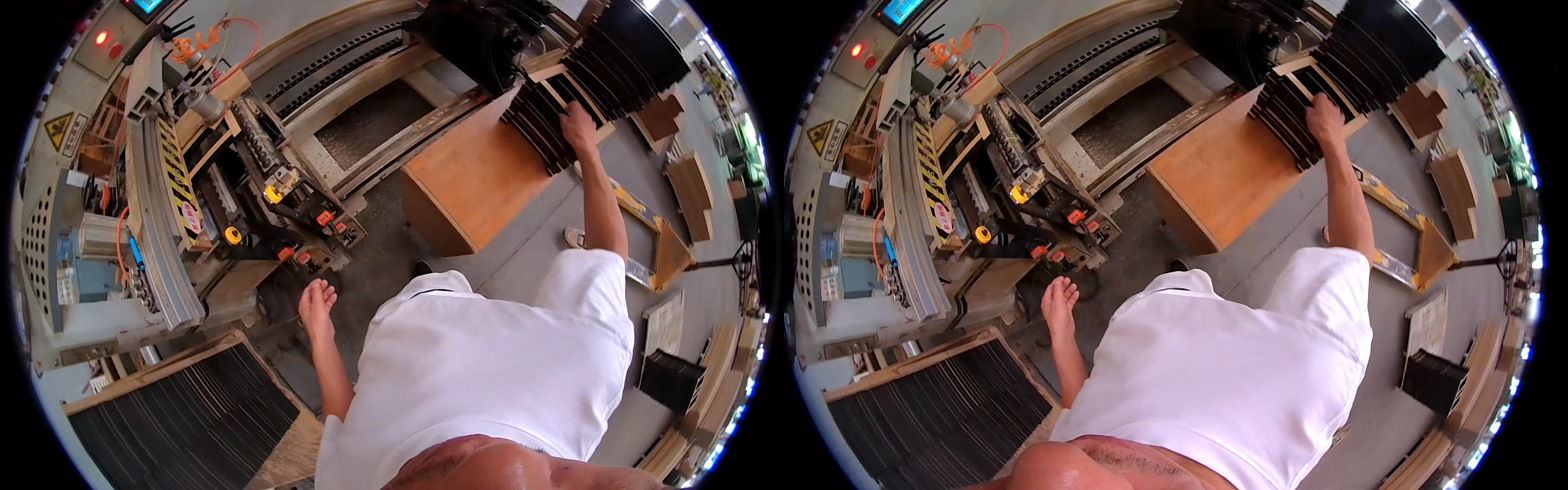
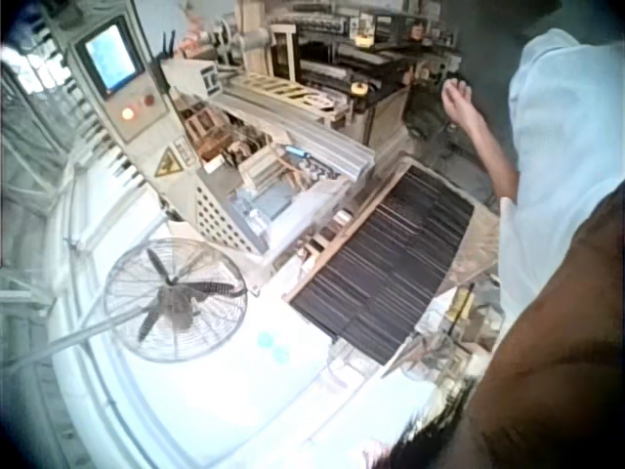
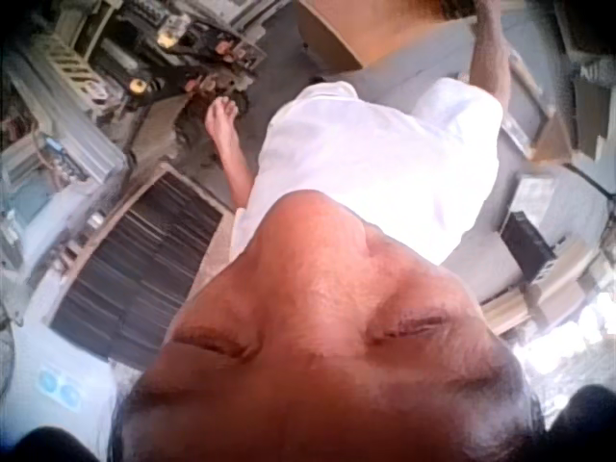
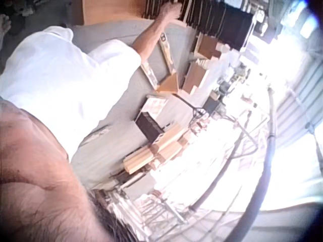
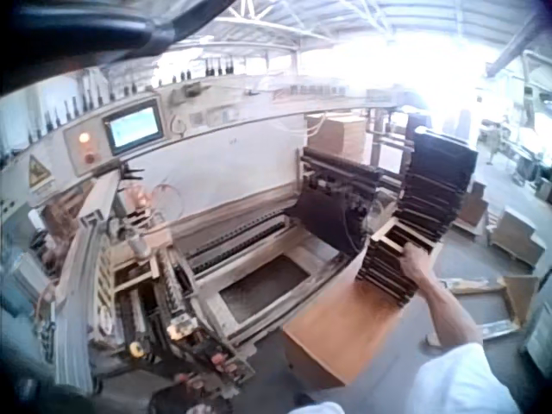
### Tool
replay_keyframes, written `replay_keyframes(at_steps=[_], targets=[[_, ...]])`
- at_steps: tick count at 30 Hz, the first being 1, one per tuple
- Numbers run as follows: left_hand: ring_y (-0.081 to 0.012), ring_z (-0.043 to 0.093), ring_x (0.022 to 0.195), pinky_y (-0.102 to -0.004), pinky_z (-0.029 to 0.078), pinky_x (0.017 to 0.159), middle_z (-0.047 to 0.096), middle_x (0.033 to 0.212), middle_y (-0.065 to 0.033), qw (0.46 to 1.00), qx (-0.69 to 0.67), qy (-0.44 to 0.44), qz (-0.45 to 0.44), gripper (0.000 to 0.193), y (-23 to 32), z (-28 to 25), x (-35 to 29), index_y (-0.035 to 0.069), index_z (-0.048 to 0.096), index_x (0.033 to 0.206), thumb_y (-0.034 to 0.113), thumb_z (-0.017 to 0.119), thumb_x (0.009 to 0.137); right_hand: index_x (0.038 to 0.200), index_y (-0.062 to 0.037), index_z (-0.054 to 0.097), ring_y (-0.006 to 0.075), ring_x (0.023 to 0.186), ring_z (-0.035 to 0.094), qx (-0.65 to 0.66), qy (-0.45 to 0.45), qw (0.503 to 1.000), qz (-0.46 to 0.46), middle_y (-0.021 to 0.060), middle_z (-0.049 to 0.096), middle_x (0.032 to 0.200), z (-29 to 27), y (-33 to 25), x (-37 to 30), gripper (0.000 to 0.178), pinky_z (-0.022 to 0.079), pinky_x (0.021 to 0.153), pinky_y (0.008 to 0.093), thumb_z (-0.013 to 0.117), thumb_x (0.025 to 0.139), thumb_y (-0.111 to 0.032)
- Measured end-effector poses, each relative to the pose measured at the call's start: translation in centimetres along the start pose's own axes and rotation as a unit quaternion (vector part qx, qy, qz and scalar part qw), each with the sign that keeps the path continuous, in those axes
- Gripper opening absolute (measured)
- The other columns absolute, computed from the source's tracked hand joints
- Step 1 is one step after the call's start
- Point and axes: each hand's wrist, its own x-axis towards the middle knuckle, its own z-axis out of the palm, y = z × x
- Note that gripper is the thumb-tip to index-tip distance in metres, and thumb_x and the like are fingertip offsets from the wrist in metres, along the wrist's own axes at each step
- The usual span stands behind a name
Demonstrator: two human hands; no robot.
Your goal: The person repeatedly picks up small wooden frames and inserts them into a machine, then removes them and places them onto a stack. The action is performed in a continuous loop throughout the video.
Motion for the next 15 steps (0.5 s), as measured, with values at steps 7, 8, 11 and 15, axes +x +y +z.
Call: replay_keyframes(at_steps=[7,8,11,15], targets=[[-0.0114,0.064,0.082,-0.0247,0.054,0.071,0.066,0.096,-0.0046,0.999,0.022,0.034,0.035,0.028,3.8,3.5,4.8,0.002,0.062,0.110,0.026,0.060,0.096,0.107,-0.0092,0.063,0.0349,0.095,0.064,0.130,0.070,0.987,-0.066,0.0144,0.069,0.098,3.4,3.7,1.3,0.024,0.049,0.078,0.0447,0.063,0.087,-0.023],[-0.0110,0.064,0.081,-0.0246,0.054,0.070,0.066,0.096,-0.0044,0.998,0.015,0.040,0.052,0.027,4.8,3.4,5.8,0.002,0.063,0.109,0.025,0.060,0.096,0.107,-0.0061,0.064,0.0338,0.092,0.064,0.156,0.082,0.980,-0.092,0.0146,0.069,0.096,2.9,3.0,1.1,0.024,0.049,0.078,0.0430,0.064,0.087,-0.020],[-0.0133,0.065,0.089,-0.0267,0.053,0.075,0.067,0.101,-0.0050,0.994,0.026,0.070,0.085,0.028,8.5,3.3,9.8,0.005,0.062,0.111,0.029,0.059,0.096,0.107,-0.0048,0.063,0.0292,0.091,0.060,0.246,0.062,0.962,-0.098,0.0127,0.063,0.098,-0.3,-2.9,-0.8,0.020,0.048,0.079,0.0384,0.064,0.090,-0.016],[-0.0182,0.065,0.095,-0.0312,0.054,0.081,0.066,0.108,-0.0082,0.987,-0.026,0.094,0.129,0.033,13.5,3.3,17.2,0.004,0.060,0.115,0.029,0.059,0.095,0.103,-0.0029,0.062,0.0228,0.085,0.059,0.282,0.061,0.943,-0.164,0.0109,0.060,0.094,-2.9,-10.3,-3.6,0.017,0.047,0.074,0.0342,0.065,0.089,-0.011]])
